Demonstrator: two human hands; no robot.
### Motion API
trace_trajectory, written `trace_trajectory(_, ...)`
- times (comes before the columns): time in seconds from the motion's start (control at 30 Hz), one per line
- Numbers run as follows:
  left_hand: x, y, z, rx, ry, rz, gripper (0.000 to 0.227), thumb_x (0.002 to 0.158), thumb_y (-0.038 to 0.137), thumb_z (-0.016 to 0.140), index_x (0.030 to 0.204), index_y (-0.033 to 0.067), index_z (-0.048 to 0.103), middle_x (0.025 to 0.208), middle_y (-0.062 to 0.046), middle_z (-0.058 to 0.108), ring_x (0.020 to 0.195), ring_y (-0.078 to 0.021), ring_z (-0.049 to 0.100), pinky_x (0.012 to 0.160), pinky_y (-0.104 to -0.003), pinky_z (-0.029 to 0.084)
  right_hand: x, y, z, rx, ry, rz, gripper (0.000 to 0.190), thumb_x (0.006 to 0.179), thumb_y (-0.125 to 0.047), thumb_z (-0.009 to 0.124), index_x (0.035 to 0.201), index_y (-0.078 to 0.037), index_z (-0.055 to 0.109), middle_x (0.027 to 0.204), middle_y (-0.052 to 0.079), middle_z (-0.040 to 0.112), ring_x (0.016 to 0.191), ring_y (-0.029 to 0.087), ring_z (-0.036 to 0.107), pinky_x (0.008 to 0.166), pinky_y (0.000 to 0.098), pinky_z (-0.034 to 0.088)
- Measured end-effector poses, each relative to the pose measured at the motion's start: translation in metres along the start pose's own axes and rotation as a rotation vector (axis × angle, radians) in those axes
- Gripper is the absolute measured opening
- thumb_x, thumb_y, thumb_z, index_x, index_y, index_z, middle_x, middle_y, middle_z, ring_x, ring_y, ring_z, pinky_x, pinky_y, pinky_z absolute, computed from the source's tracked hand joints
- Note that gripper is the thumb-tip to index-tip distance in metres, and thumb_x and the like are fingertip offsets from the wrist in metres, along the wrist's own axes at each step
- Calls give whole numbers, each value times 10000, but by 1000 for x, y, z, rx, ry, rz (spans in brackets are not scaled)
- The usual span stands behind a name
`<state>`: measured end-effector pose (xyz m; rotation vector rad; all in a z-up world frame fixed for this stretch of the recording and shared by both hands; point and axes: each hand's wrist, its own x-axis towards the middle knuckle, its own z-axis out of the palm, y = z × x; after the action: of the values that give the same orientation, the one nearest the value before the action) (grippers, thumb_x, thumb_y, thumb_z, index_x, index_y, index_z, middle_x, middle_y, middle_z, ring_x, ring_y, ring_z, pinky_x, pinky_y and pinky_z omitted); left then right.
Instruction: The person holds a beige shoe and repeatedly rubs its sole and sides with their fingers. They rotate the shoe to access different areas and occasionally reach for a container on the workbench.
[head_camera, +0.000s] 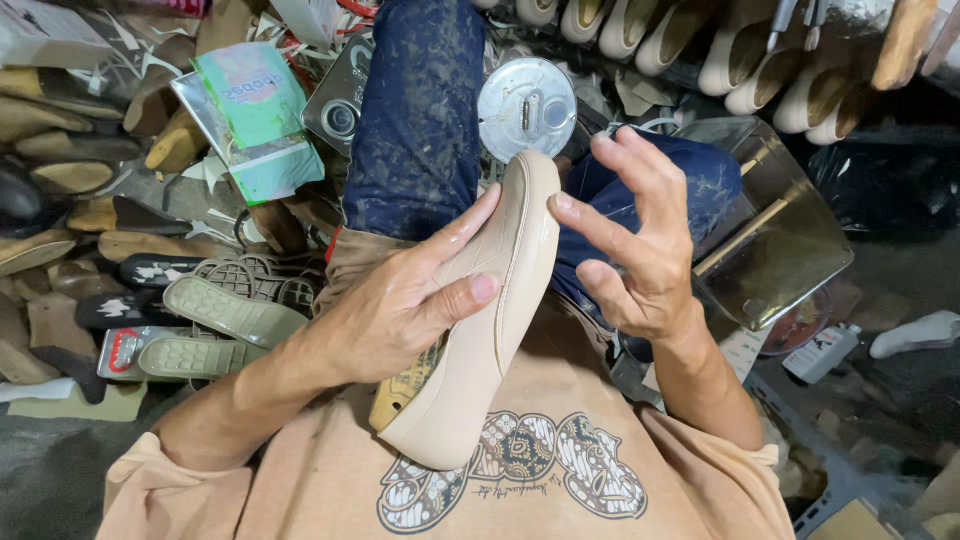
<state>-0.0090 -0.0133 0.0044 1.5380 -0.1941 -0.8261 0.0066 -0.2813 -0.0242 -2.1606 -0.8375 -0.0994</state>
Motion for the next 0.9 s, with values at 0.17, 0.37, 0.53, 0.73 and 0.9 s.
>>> trace_trajectory(0.17, 0, -6, 0, -39, 26, -39, 779, 991, 500, 429, 1592, 54, 212, 1667, -140, 274, 1513, -190, 301, 1226, -321, 207, -10, 1, 12, -81, -48, 22, 541, 1093, -491, 355, 1389, -123, 620, 1525, 307, 387, 1448, 518, 382, 1226, 687, 357)
trace_trajectory(0.37, 2, -19, -2, -32, 100, -169, 739, 977, 530, 404, 1585, 128, 281, 1644, -103, 338, 1480, -179, 380, 1169, -300, 313, -53, -7, 45, -6, 32, -264, 333, 1063, -540, 544, 1274, -338, 705, 1501, 175, 410, 1438, 369, 357, 1223, 549, 318)
trace_trajectory(0.53, 8, -34, 0, -304, 219, -148, 650, 968, 421, 612, 1541, 161, 451, 1558, -216, 471, 1448, -362, 403, 1183, -492, 346, -63, -14, 53, -75, 83, -156, 320, 928, -661, 587, 1155, -495, 740, 1461, 89, 550, 1451, 364, 388, 1220, 557, 296)
trace_trajectory(0.73, 16, -9, 0, -922, 371, -213, 577, 946, 431, 569, 1417, 99, 577, 1097, -103, 710, 1023, -170, 686, 892, -381, 602, 29, 47, -21, -272, 381, -203, 472, 840, 92, 554, 1287, 243, 564, 1179, 420, 630, 998, 516, 667, 883, 585, 583)
trace_trajectory(0.9, 36, -38, -23, -614, 362, 52, 767, 885, 494, 586, 1484, 27, 478, 1460, -116, 591, 1276, -174, 573, 1082, -319, 476, 92, 119, -50, -808, -45, 218, 662, 1185, -481, 628, 1630, -81, 347, 1579, 262, 328, 1454, 487, 261, 1190, 657, 302)
